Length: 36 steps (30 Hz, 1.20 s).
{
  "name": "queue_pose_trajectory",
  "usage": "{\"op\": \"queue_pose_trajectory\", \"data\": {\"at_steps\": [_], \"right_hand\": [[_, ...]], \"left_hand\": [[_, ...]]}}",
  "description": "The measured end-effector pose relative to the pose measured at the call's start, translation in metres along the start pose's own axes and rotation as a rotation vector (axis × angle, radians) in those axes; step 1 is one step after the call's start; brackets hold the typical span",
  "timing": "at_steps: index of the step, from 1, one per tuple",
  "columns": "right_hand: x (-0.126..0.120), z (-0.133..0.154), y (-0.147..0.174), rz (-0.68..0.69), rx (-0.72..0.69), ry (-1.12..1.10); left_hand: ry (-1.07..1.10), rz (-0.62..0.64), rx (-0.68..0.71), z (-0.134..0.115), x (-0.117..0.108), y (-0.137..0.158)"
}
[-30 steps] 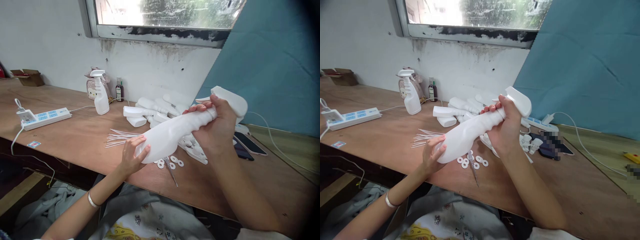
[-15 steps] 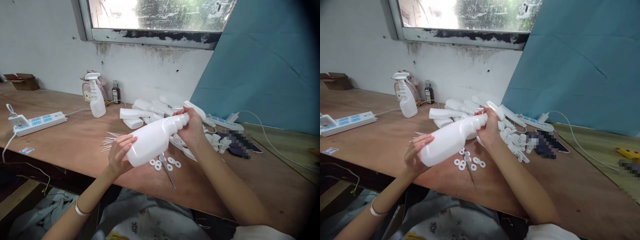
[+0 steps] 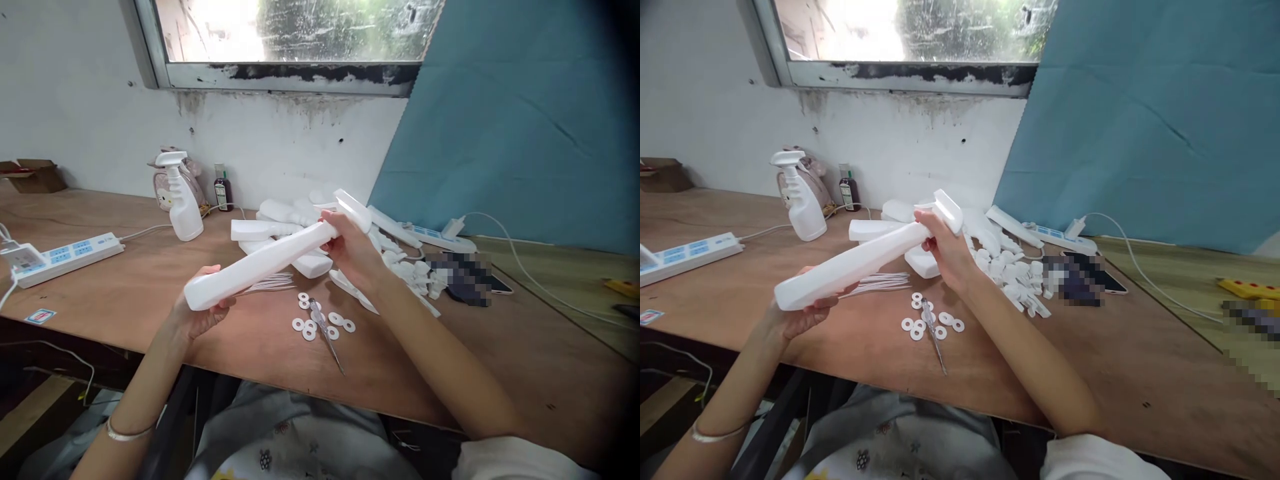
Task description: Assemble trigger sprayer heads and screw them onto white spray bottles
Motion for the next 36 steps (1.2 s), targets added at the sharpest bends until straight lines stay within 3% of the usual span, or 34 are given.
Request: {"op": "queue_pose_trajectory", "data": {"at_steps": [3,6,9,11,13,16,20,24,30,36], "right_hand": [[-0.005,0.000,-0.004,-0.037,-0.010,-0.012],[-0.021,0.001,-0.009,-0.179,0.006,-0.113],[-0.033,-0.006,-0.015,-0.263,0.077,-0.228],[-0.034,-0.012,-0.018,-0.253,0.122,-0.268],[-0.031,-0.017,-0.020,-0.223,0.157,-0.278],[-0.027,-0.019,-0.020,-0.174,0.174,-0.254],[-0.029,-0.008,-0.018,-0.163,0.105,-0.199],[-0.036,0.016,-0.015,-0.169,-0.042,-0.211],[-0.059,0.062,0.000,-0.247,-0.285,-0.250],[-0.071,0.099,0.024,-0.258,-0.520,-0.160]], "left_hand": [[0.005,-0.015,0.139,-0.010,-0.002,0.001],[-0.041,0.030,0.468,-0.033,0.004,0.006],[-0.255,0.139,0.724,-0.045,0.017,0.014],[-0.421,0.086,0.844,-0.048,0.016,0.017],[-0.501,-0.059,0.927,-0.051,0.008,0.017],[-0.426,-0.221,0.889,-0.049,-0.009,0.011],[-0.209,-0.275,0.707,-0.043,-0.026,0.000],[-0.083,-0.365,0.635,-0.049,-0.039,-0.001],[-0.108,-0.558,0.639,-0.068,-0.064,-0.001],[-0.234,-0.550,0.692,-0.096,-0.068,-0.028]]}}
Point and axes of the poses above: each hand's wrist, its own y-axis away from the middle knuckle, its own x-axis out of the palm, z = x × y, the point moved 7 cm from there along -y, towards the middle knuckle, and after that the axes turned 15 degrees about x, right-handed, at the moved point
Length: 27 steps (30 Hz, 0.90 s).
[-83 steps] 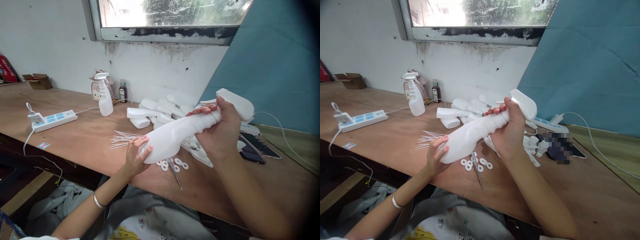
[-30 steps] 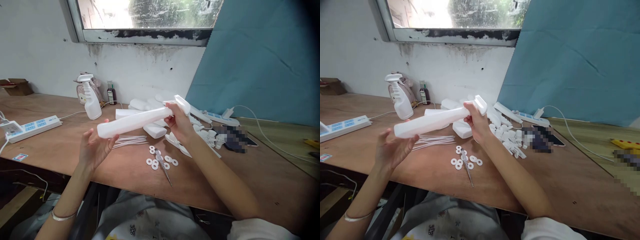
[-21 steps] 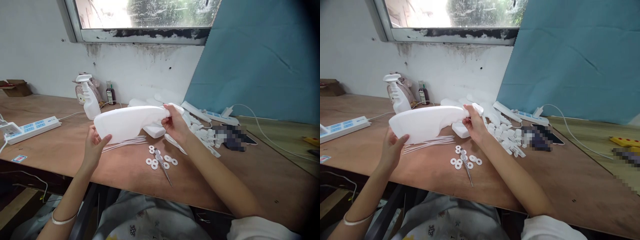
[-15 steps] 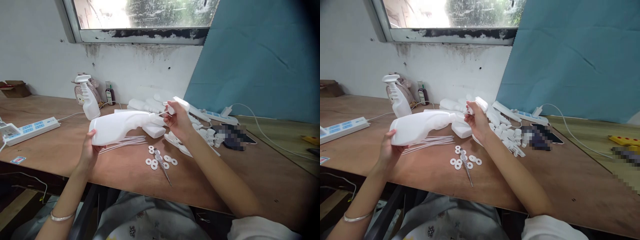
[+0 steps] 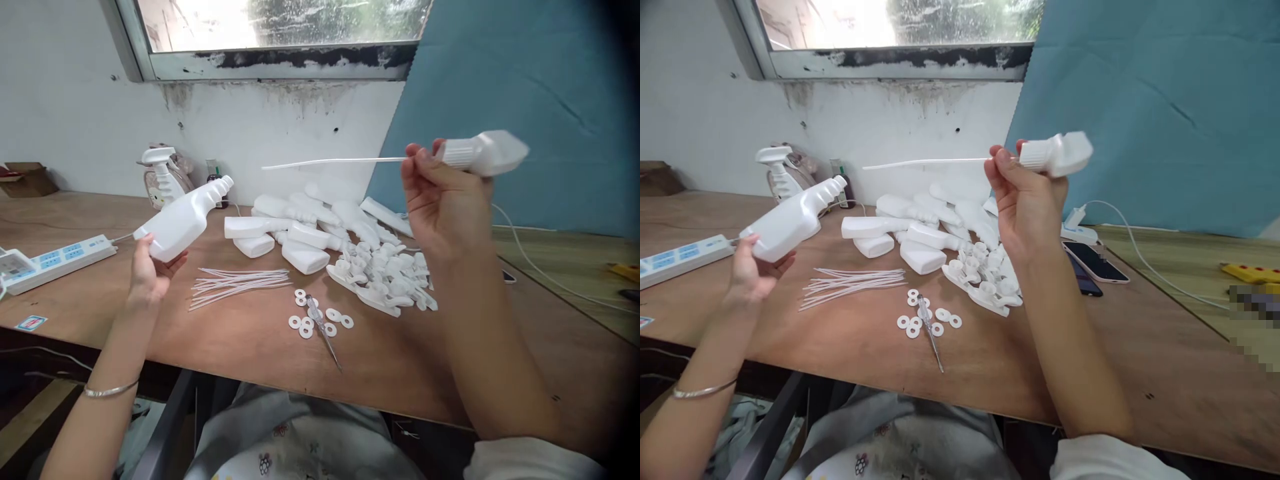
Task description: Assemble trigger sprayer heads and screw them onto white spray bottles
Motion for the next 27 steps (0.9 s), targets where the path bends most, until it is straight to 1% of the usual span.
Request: {"op": "queue_pose_trajectory", "data": {"at_steps": [4,7,9,11,13,15,16,18,21,24,27], "right_hand": [[0.014,0.012,0.012,0.116,-0.124,0.199],[0.024,0.012,0.020,0.149,-0.181,0.314],[0.030,0.011,0.024,0.172,-0.208,0.339],[0.035,0.008,0.026,0.209,-0.178,0.343],[0.039,0.003,0.028,0.251,-0.111,0.357],[0.045,-0.001,0.033,0.329,-0.077,0.427],[0.049,-0.001,0.037,0.377,-0.090,0.486],[0.055,-0.002,0.047,0.438,-0.147,0.636],[0.061,-0.005,0.059,0.433,-0.219,0.910],[0.071,-0.011,0.070,0.488,-0.356,1.178],[0.078,-0.019,0.076,0.532,-0.483,1.303]], "left_hand": [[-0.068,0.016,-0.038,0.014,0.009,-0.024],[-0.121,0.005,-0.071,0.028,0.007,-0.036],[-0.151,-0.002,-0.089,0.038,0.005,-0.041],[-0.185,-0.019,-0.102,0.048,0.003,-0.046],[-0.221,-0.043,-0.106,0.058,0.004,-0.049],[-0.248,-0.052,-0.107,0.068,0.007,-0.052],[-0.258,-0.048,-0.106,0.072,0.009,-0.054],[-0.275,-0.035,-0.102,0.080,0.013,-0.058],[-0.318,-0.016,-0.087,0.089,0.015,-0.063],[-0.401,-0.009,-0.057,0.093,0.013,-0.069],[-0.494,0.006,0.005,0.089,0.013,-0.070]]}}
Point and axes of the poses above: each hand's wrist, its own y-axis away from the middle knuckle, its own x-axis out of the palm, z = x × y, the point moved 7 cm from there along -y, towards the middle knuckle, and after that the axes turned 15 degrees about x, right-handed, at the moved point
